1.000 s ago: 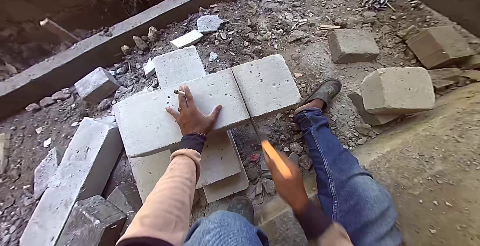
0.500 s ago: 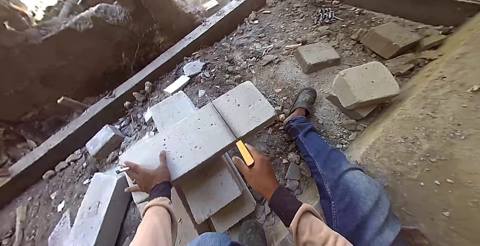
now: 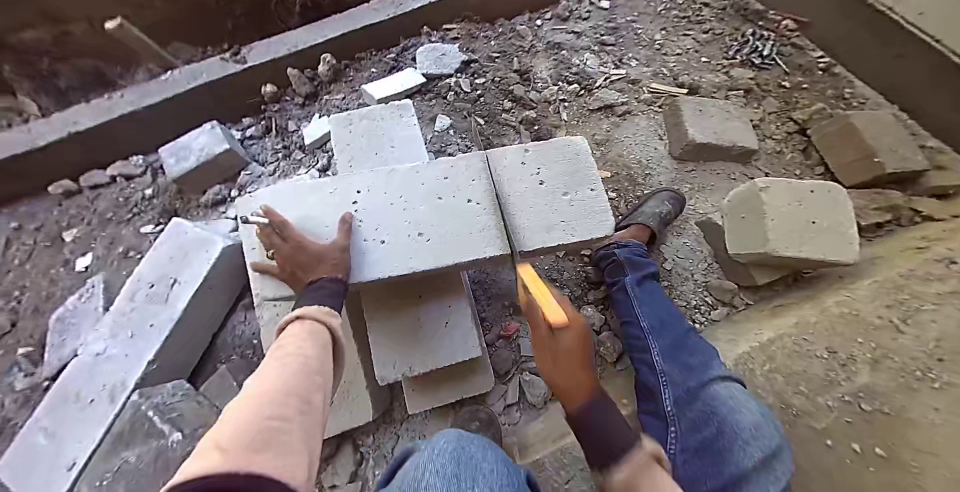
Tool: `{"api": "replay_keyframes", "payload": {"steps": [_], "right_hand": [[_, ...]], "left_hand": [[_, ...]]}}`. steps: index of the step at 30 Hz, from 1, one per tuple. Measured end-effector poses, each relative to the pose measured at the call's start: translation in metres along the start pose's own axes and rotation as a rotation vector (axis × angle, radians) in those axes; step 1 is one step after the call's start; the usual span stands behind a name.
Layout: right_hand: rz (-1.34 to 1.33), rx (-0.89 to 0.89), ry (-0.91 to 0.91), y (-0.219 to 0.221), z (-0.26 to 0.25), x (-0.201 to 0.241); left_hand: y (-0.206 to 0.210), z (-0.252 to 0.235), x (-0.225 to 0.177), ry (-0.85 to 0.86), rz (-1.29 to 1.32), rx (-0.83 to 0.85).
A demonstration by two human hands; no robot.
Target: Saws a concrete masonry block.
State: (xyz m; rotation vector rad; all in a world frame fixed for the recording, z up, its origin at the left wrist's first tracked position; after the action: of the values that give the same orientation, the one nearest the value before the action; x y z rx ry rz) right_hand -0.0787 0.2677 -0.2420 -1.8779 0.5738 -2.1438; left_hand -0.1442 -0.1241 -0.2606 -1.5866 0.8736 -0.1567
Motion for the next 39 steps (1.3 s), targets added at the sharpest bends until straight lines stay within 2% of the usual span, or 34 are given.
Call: {"api": "replay_keyframes", "payload": {"steps": [1, 3, 5, 8, 9, 11, 14, 16, 19, 22, 23, 25, 28, 30, 33, 37, 39], "right_hand": [[-0.017, 0.01, 0.021, 0.016, -0.02, 0.009], [-0.037, 0.045, 0.062, 0.023, -0.019, 0.008], [-0.032, 0.051, 0.036, -0.003, 0.029, -0.014], [-0.006, 0.058, 0.044, -0.056, 0.135, -0.036], [-0.003, 0.077, 0.058, -0.066, 0.152, -0.041], [0.024, 0.057, 0.012, -0.063, 0.127, -0.039], [0.036, 0.039, -0.034, -0.021, 0.008, -0.015], [0.007, 0.03, -0.011, 0.004, -0.021, -0.003], [-0.021, 0.051, 0.007, -0.001, 0.026, -0.033], [-0.039, 0.038, 0.025, -0.047, 0.119, -0.052], [-0.039, 0.05, 0.034, -0.06, 0.136, -0.052], [-0.049, 0.056, 0.024, -0.059, 0.123, -0.049], [-0.057, -0.05, 0.005, -0.009, 0.041, -0.04], [-0.053, -0.035, 0.052, 0.016, 0.021, -0.034], [-0.077, 0.054, 0.132, -0.001, 0.047, -0.047], [-0.027, 0.085, 0.153, -0.061, 0.151, -0.071], [-0.011, 0.08, 0.146, -0.057, 0.158, -0.081]], "left_hand": [[0.0, -0.002, 0.0, -0.01, 0.004, -0.007], [0.0, -0.002, 0.002, -0.028, -0.004, -0.003], [0.0, 0.0, 0.003, -0.034, -0.008, 0.001], [0.002, 0.001, 0.002, -0.019, -0.011, -0.003], [0.001, 0.003, 0.004, -0.019, -0.016, -0.004], [0.0, 0.003, 0.006, -0.022, -0.013, -0.008], [0.001, 0.003, 0.006, -0.019, 0.002, -0.005], [0.0, 0.001, 0.007, -0.019, 0.007, -0.014], [-0.002, 0.002, 0.01, -0.039, 0.011, -0.006], [-0.004, 0.004, -0.001, -0.014, 0.009, -0.003], [-0.004, 0.003, -0.003, 0.0, 0.001, -0.003], [0.0, -0.004, -0.004, 0.017, -0.015, 0.004], [0.003, -0.004, 0.002, 0.004, -0.012, 0.024], [0.001, -0.005, 0.0, -0.021, -0.012, 0.008], [-0.003, 0.001, 0.005, -0.033, -0.034, 0.002], [0.0, 0.003, -0.002, 0.017, -0.046, -0.016], [0.002, -0.001, 0.003, 0.028, -0.05, -0.023]]}}
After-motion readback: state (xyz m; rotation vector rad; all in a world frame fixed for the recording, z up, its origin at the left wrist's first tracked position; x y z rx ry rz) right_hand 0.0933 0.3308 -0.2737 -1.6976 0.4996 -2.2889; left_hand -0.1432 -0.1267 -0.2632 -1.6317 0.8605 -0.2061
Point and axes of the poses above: each hand's wrist, its own z-axis away from the middle knuckle, its own y-axis out of the palm, x = y × z, the point moved 5 cm from there along -z, towards the middle knuckle, and after that the axes turned 4 degrees about -x, right-handed, at the moved point
